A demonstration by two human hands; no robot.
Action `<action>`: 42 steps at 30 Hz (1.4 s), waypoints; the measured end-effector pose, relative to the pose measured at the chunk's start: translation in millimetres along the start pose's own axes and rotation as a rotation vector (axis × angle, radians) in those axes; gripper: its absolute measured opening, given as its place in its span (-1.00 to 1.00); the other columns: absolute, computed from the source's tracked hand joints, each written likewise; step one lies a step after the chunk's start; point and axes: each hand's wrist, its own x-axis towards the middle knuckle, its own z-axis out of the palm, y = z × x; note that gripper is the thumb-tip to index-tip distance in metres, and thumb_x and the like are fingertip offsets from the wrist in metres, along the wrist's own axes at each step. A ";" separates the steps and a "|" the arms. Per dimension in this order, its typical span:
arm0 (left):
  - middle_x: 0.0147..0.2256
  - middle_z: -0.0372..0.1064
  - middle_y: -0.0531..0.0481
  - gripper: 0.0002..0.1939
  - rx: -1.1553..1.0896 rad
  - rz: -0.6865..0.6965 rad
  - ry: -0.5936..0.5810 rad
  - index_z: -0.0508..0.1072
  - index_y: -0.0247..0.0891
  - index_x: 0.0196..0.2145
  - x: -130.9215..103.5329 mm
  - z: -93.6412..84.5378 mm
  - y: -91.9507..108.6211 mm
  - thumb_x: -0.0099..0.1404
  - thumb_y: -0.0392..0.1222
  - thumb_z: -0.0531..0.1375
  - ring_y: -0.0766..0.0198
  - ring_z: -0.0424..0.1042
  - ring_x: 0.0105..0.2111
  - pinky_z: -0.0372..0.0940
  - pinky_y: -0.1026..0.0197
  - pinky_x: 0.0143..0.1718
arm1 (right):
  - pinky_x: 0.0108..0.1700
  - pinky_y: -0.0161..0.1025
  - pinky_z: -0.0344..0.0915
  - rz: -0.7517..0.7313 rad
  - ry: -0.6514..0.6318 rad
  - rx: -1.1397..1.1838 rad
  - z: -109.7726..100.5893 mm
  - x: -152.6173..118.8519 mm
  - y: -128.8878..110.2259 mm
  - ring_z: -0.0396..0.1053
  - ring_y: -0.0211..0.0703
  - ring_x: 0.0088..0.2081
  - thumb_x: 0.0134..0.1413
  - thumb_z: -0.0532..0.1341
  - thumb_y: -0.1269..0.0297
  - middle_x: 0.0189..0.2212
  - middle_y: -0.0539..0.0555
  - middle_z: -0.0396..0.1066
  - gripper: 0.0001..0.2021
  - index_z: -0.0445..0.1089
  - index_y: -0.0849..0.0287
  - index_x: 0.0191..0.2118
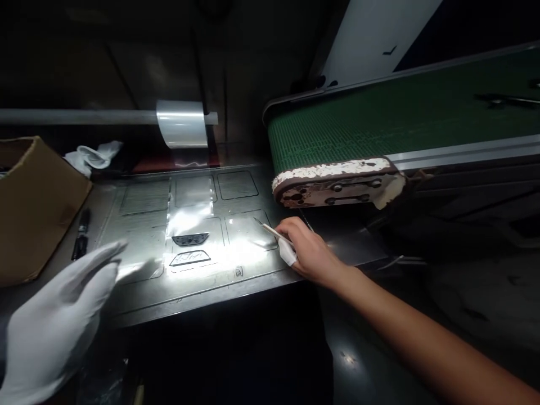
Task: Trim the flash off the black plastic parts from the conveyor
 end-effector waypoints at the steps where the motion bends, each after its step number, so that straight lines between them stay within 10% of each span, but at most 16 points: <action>1: 0.12 0.53 -0.02 -0.63 0.101 0.111 -0.059 0.60 -0.02 0.05 10.6 1.9 -3.2 0.33 0.08 0.32 -0.13 0.44 0.18 0.14 -0.29 0.37 | -0.10 -0.12 0.46 -0.010 -0.029 0.039 0.5 6.7 -7.9 0.51 -0.03 -0.10 0.29 0.16 0.36 -0.02 0.21 0.46 -0.67 0.26 0.15 0.14; 8: 0.25 0.33 -0.16 -0.79 0.384 0.563 -0.359 0.56 -0.15 -0.08 56.1 28.5 -16.2 0.37 -0.08 0.24 -0.16 0.24 0.31 0.13 -0.24 0.36 | -0.16 -0.18 0.33 -0.291 -0.309 -0.083 3.2 81.6 -86.3 0.50 -0.05 -0.13 0.30 0.13 0.41 -0.11 0.14 0.56 -0.53 0.34 0.19 0.29; 18: 0.13 0.36 -0.15 -0.84 0.462 0.512 -0.465 0.53 -0.14 -0.13 60.6 35.2 -20.4 0.34 -0.19 0.21 -0.18 0.26 0.18 0.23 -0.26 0.24 | -0.40 -0.24 -0.06 -0.450 -0.443 -0.229 27.0 136.4 -119.7 0.41 -0.14 -0.26 0.15 0.17 0.53 -0.03 0.08 0.50 -0.42 0.39 0.00 0.27; 24: 0.09 0.39 -0.13 -0.81 0.445 0.499 -0.454 0.54 -0.14 -0.10 59.8 34.9 -20.2 0.38 -0.13 0.20 -0.12 0.29 0.16 0.24 -0.20 0.24 | -0.35 -0.25 0.10 -0.420 -0.435 -0.237 9.8 117.3 -89.5 0.44 -0.12 -0.24 0.07 0.15 0.60 -0.09 0.07 0.51 -0.37 0.43 0.03 0.25; 32: 0.16 0.39 -0.09 -0.79 0.383 0.518 -0.440 0.56 -0.12 -0.07 57.7 28.9 -20.9 0.39 -0.07 0.24 -0.07 0.32 0.19 0.26 -0.13 0.21 | -0.17 -0.24 0.37 -0.176 -0.317 -0.269 -41.2 21.8 -2.1 0.50 -0.09 -0.10 -0.04 0.06 0.68 -0.03 0.06 0.51 -0.27 0.46 -0.03 0.22; 42: -0.12 0.54 -0.09 -0.61 0.724 0.774 -0.635 0.55 -0.11 0.04 37.8 53.4 17.4 0.41 -0.40 0.07 0.01 0.42 -0.19 0.30 -0.03 -0.15 | 0.20 0.07 0.39 -0.013 0.046 -0.158 19.9 15.1 1.2 0.34 0.17 0.12 -0.12 0.08 0.68 0.16 0.29 0.38 -0.21 0.31 0.33 0.34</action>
